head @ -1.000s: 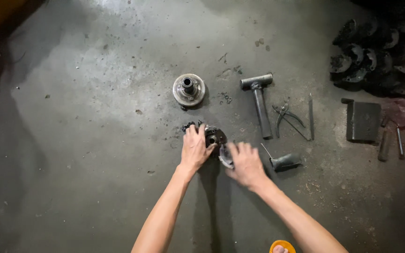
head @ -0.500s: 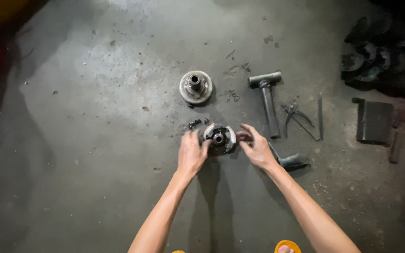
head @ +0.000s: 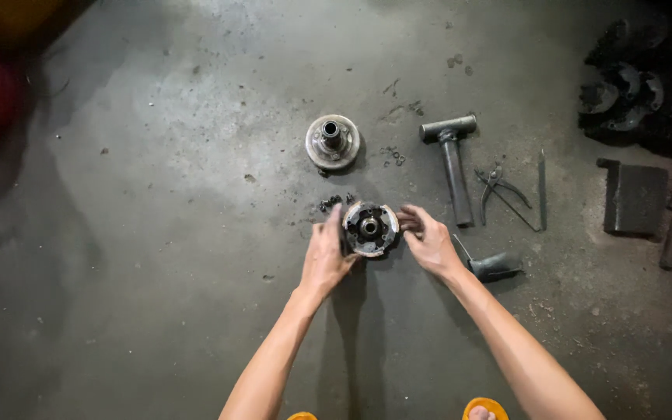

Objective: The person sits on the floor and assembles a mechanical component, likely a brake drum or hub. They use a pair of pliers to manipulate and secure small metal clips and springs onto the central part, occasionally picking up additional pieces from the floor.

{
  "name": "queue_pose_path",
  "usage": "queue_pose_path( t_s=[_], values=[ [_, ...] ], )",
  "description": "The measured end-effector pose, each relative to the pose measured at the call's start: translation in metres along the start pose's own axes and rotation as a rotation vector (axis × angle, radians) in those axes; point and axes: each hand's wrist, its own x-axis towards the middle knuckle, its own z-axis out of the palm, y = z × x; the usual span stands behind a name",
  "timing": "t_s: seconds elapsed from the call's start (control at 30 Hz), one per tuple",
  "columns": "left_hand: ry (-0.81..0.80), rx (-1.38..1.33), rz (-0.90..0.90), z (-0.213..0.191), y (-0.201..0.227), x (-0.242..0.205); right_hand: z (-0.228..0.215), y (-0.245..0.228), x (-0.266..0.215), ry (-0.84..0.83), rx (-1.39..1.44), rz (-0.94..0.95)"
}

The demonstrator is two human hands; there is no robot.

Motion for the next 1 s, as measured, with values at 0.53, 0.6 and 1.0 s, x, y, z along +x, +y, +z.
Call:
queue_pose_path(
  t_s=[0.53, 0.6, 1.0],
  values=[
    [-0.267, 0.763, 0.436, 0.075, 0.01, 0.059, -0.02, 0.027, -0.022, 0.155, 0.127, 0.076],
    [-0.236, 0.81, 0.463, 0.078, 0.009, 0.067, -0.027, 0.027, -0.023, 0.178, 0.166, 0.091],
    [-0.221, -2.226, -0.273, -0.092, 0.094, -0.017, -0.014, -0.052, -0.039, 0.19, 0.457, 0.05]
  ],
)
